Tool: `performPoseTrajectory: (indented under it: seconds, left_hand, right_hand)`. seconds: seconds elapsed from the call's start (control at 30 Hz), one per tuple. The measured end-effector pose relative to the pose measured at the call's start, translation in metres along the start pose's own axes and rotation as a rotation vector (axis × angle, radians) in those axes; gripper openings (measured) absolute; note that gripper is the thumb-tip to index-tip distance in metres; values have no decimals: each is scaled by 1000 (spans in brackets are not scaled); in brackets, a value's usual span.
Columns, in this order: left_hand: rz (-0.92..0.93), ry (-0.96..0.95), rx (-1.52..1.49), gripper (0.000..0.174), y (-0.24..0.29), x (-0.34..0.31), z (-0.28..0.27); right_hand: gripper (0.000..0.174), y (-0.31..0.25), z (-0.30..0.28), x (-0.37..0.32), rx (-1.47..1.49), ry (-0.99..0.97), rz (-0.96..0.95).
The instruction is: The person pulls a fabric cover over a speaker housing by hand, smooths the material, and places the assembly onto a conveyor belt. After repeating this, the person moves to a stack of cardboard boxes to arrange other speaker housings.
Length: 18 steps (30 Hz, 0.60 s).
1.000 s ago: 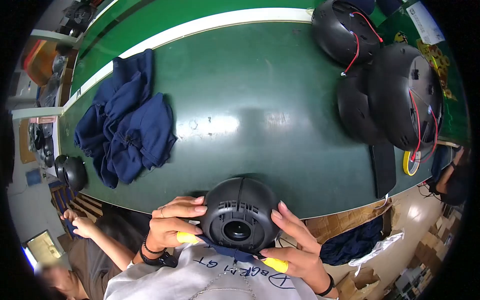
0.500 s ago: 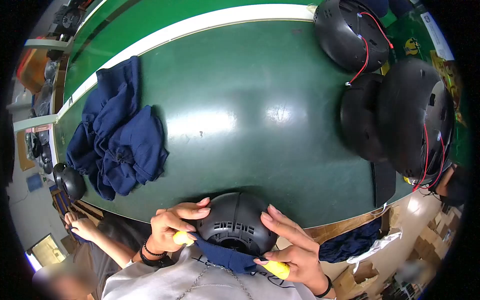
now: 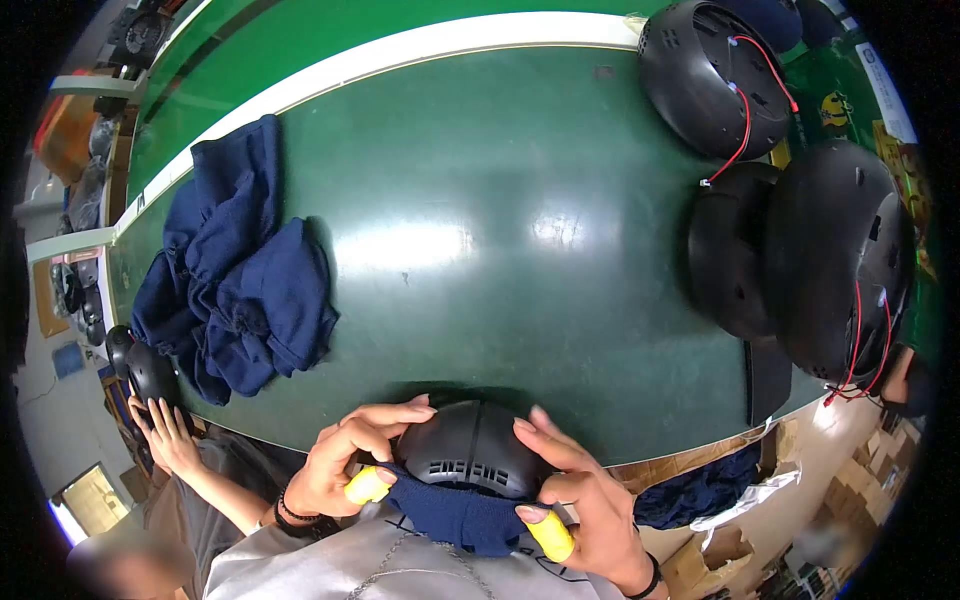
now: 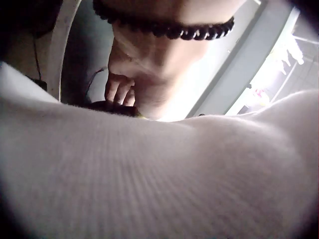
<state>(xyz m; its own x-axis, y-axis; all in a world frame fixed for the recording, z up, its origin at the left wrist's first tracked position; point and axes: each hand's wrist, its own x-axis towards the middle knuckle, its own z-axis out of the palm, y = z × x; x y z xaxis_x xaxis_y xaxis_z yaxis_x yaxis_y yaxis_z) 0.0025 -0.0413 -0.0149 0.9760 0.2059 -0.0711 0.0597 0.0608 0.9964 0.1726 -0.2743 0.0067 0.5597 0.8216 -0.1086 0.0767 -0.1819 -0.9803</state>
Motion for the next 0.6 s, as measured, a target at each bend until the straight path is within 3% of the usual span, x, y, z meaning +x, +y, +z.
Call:
performPoseTrajectory:
  seconds: [0.27, 0.43, 0.6]
  left_hand:
    - [-77, -174, 133, 24, 14, -3, -8]
    - [-9, -201, 240, 28, 30, 10, -8]
    - [46, -43, 268, 23, 19, 8, 2]
  right_hand:
    - [33, -3, -5, 2, -25, -61, -21]
    - [31, -1, -6, 3, -60, -64, -56]
    - [31, 3, -3, 2, -145, -35, -115]
